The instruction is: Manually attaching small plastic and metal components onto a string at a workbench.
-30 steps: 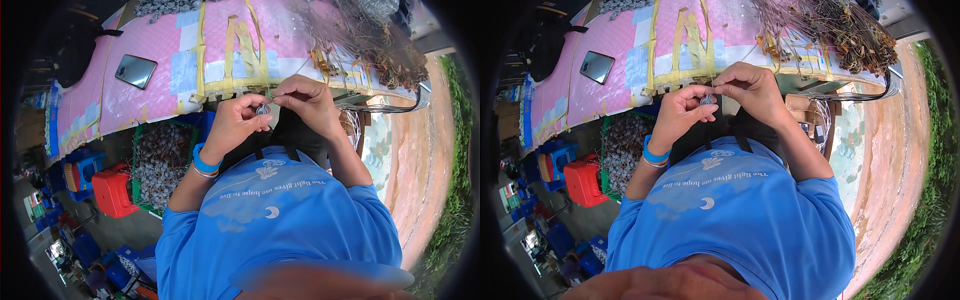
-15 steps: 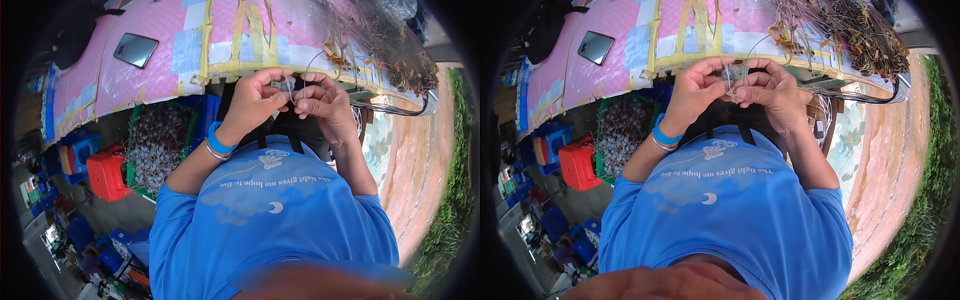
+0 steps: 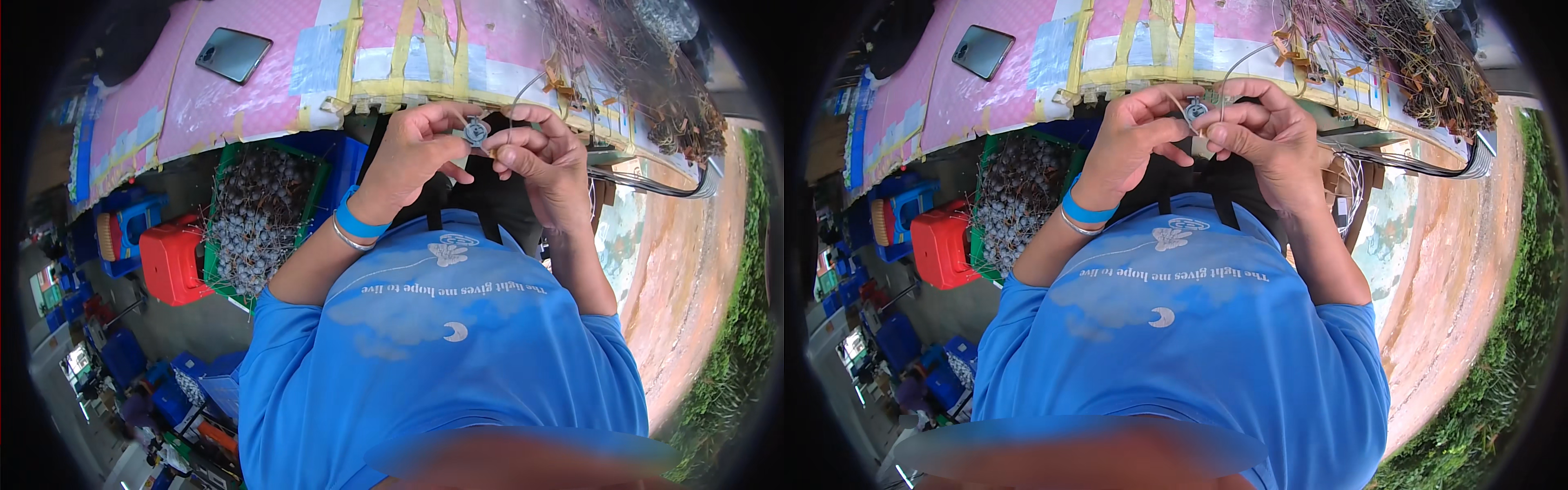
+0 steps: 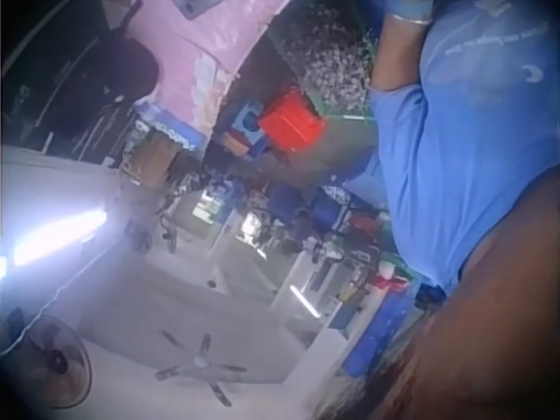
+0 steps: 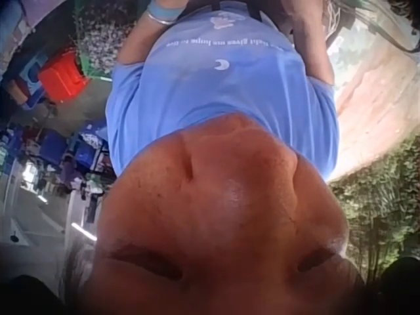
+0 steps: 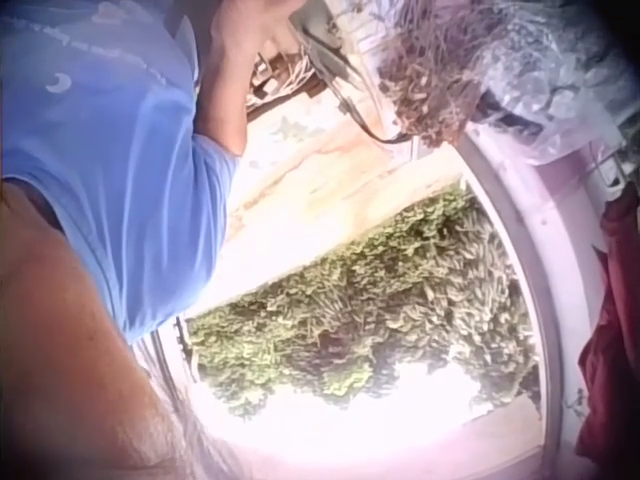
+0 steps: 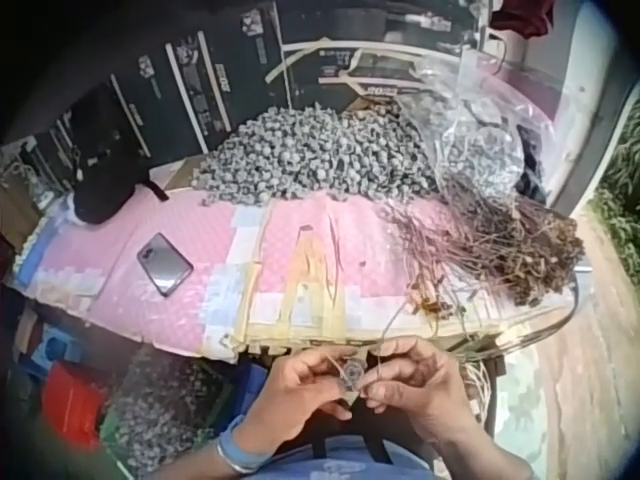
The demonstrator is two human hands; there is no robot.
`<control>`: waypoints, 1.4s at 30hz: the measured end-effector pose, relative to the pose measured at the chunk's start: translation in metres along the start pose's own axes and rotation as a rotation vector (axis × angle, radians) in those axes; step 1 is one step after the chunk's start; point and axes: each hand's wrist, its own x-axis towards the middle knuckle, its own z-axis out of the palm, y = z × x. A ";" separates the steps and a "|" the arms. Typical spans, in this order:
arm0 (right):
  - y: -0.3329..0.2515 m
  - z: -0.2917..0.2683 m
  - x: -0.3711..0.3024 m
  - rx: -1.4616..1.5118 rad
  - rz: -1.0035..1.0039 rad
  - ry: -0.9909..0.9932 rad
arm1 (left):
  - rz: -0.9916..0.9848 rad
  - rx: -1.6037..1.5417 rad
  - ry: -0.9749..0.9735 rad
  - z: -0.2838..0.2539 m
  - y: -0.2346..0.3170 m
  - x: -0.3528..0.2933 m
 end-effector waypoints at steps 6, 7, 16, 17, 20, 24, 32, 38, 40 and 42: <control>0.005 0.002 -0.007 -0.118 0.051 0.078 | 0.113 0.042 0.041 0.000 0.004 -0.003; 0.006 0.002 -0.008 -0.119 0.052 0.075 | 0.129 0.066 0.077 0.001 0.005 -0.004; 0.018 0.006 -0.006 0.109 0.289 0.019 | 0.193 0.112 0.133 -0.003 0.009 -0.004; 0.019 0.005 -0.004 0.150 0.288 0.019 | 0.192 0.113 0.136 -0.003 0.010 -0.004; 0.019 0.002 0.002 0.207 0.285 0.025 | 0.249 0.200 0.106 -0.005 0.011 -0.003; 0.020 -0.001 0.007 0.190 0.294 -0.011 | 0.199 0.187 0.122 -0.007 0.015 -0.002; 0.030 0.010 0.023 -0.130 -0.193 -0.084 | 0.062 -0.047 0.068 -0.005 0.036 -0.004; 0.026 0.005 0.049 0.127 -0.105 -0.304 | 0.052 0.231 -0.065 0.003 0.038 -0.005; 0.026 0.004 0.054 0.108 -0.142 -0.340 | 0.042 0.299 -0.077 0.008 0.037 -0.005; 0.023 0.001 0.056 0.081 -0.205 -0.378 | 0.060 0.309 -0.058 0.007 0.033 -0.008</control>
